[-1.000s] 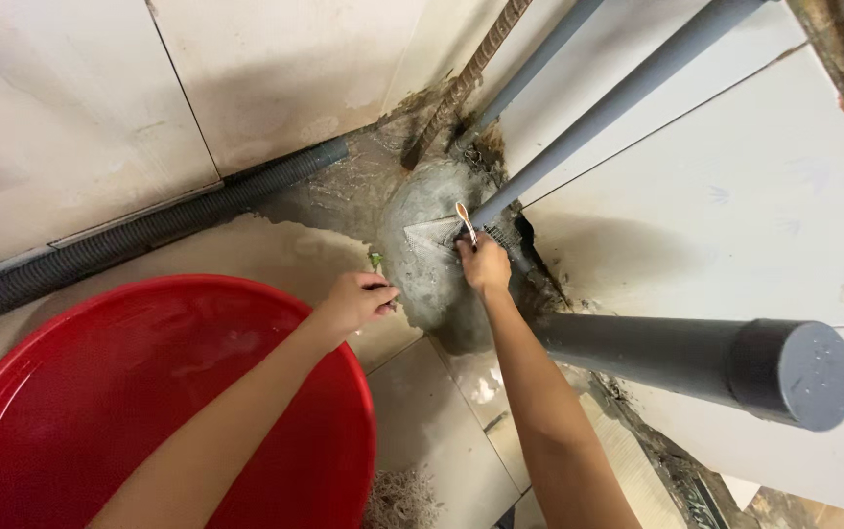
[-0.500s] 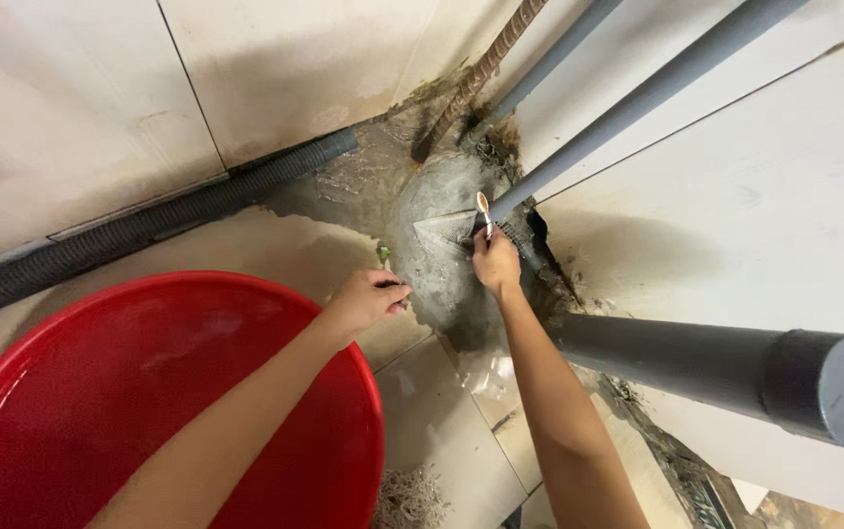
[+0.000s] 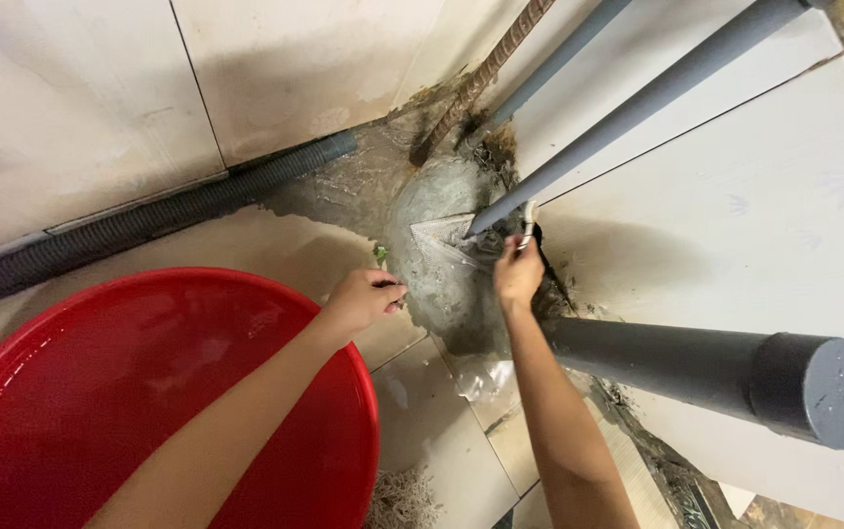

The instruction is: The person scrubs a dirty corner of a tiled floor near a pipe using a red basin of water, a yellow sponge, a cloth, and a toothbrush. They repeatedly dip the tools into the basin and scrub the same area around the pipe base.

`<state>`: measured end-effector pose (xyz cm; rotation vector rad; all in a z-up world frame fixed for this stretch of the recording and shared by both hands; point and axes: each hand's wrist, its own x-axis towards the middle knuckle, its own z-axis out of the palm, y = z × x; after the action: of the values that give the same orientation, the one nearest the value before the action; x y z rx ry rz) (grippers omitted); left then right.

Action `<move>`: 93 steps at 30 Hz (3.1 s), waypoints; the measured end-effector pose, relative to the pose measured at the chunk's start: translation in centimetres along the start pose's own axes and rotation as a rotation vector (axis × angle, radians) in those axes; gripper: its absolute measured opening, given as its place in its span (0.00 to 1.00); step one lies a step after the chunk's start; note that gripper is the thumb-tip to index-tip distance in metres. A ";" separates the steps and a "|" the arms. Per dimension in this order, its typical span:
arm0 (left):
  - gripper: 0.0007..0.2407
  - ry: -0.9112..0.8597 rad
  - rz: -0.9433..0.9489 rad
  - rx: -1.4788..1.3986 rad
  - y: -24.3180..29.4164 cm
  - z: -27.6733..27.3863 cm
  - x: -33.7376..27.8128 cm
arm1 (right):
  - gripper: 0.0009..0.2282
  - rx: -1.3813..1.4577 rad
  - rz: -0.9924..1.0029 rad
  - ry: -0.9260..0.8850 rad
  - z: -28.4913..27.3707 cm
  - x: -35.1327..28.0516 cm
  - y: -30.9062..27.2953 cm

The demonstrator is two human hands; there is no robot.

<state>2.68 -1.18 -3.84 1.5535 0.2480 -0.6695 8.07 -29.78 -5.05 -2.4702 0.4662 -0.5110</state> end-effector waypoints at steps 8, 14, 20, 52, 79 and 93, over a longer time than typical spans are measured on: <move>0.09 -0.057 0.017 -0.200 -1.7 0.4 1.9 | 0.04 0.063 -0.017 -0.151 -2.2 1.1 1.1; 0.10 -0.111 0.043 -0.281 -1.4 0.2 1.4 | 0.06 -0.086 -0.007 -0.154 1.4 0.6 -1.7; 0.10 -0.139 -0.066 -0.325 -0.1 -0.2 0.2 | 0.18 -0.304 0.352 -0.150 5.3 1.0 -2.7; 0.13 -0.247 0.075 -0.184 3.0 2.1 -3.6 | 0.07 0.436 0.247 -1.048 -12.0 -6.5 -12.9; 0.10 -0.059 0.080 -0.219 0.3 -1.4 -0.2 | 0.09 -0.202 -0.188 -0.355 -2.9 -3.1 1.1; 0.11 -0.044 0.111 -0.125 2.1 -1.8 -2.0 | 0.10 -0.132 -0.175 -0.206 -2.3 -2.6 2.5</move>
<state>2.71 0.75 -1.04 1.4204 0.1669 -0.5894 4.27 -31.67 -5.46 -2.6706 0.2084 -0.2973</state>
